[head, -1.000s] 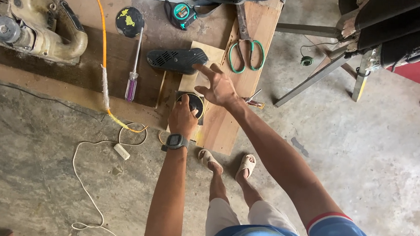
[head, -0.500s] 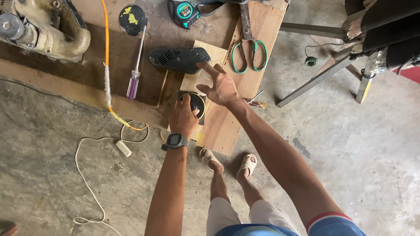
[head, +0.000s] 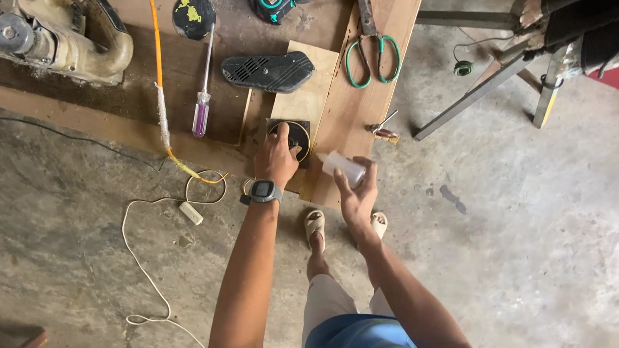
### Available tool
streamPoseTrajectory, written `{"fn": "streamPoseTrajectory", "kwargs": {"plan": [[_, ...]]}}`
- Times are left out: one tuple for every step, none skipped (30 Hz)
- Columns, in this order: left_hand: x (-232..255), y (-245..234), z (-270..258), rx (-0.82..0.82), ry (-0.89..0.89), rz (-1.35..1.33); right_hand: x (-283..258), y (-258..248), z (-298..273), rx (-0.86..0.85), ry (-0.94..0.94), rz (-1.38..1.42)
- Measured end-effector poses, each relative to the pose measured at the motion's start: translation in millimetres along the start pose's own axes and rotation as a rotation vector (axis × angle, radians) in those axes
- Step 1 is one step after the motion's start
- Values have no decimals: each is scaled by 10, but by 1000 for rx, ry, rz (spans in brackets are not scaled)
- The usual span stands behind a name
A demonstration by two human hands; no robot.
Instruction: Cutting a sanding disc to size and gluing it to a backing pad on a workbench.
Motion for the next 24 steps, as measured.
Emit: {"fn": "streamPoseTrajectory", "kwargs": {"plan": [[12, -35, 8, -25, 13, 15, 89, 29, -53, 3, 38, -22], [20, -71, 17, -49, 25, 31, 178, 65, -108, 6, 76, -44], [74, -150, -5, -56, 32, 32, 143, 83, -120, 14, 81, -45], [120, -224, -26, -85, 37, 26, 111, 108, -131, 20, 88, -71], [159, -291, -52, -114, 40, 20, 86, 135, -151, 25, 95, -99], [151, -307, -53, -122, 46, 21, 56, 168, -167, 33, 101, -99], [157, -320, -46, -140, 53, 10, 16, 191, -169, 46, 79, -100], [163, -337, -40, -158, 59, -1, -27, 214, -172, 59, 57, -102], [165, -350, -34, -162, 66, -3, 10, 259, -160, 66, 58, -105], [168, -365, -31, -172, 71, -10, 39, 302, -150, 75, 25, -121], [169, -385, -29, -180, 74, -16, 63, 347, -138, 82, -9, -136], [149, -360, -26, -182, 78, -18, 50, 354, -154, 87, -9, -139], [129, -346, -9, -181, 87, -22, 24, 366, -160, 121, -39, -158], [109, -333, 6, -181, 96, -26, -3, 377, -166, 156, -69, -178], [130, -383, -19, -183, 97, -29, 14, 396, -178, 157, -68, -181], [152, -429, -44, -198, 94, -28, 29, 410, -189, 166, -77, -195], [194, -482, -39, -212, 98, -26, 38, 424, -174, 181, -87, -207], [194, -480, -24, -212, 107, -27, 15, 435, -172, 190, -88, -208], [186, -478, -27, -218, 107, -42, -5, 438, -178, 196, -70, -191], [178, -477, -29, -223, 107, -57, -25, 443, -182, 202, -52, -173], [148, -439, -14, -223, 107, -58, -59, 445, -174, 203, -53, -174], [120, -401, 1, -222, 113, -61, -86, 446, -164, 200, -17, -136], [99, -367, 19, -219, 119, -65, -118, 442, -146, 196, 16, -98], [101, -397, 2, -216, 118, -67, -105, 441, -121, 194, 13, -99]]}}
Point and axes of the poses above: each hand's wrist, its own z-axis towards the middle knuckle, its own y-axis out of the palm, x = y × z, the point moved 2 cm from there along z, towards the middle knuckle, and after that the axes turned 9 degrees about -z, right-handed, at the moved point
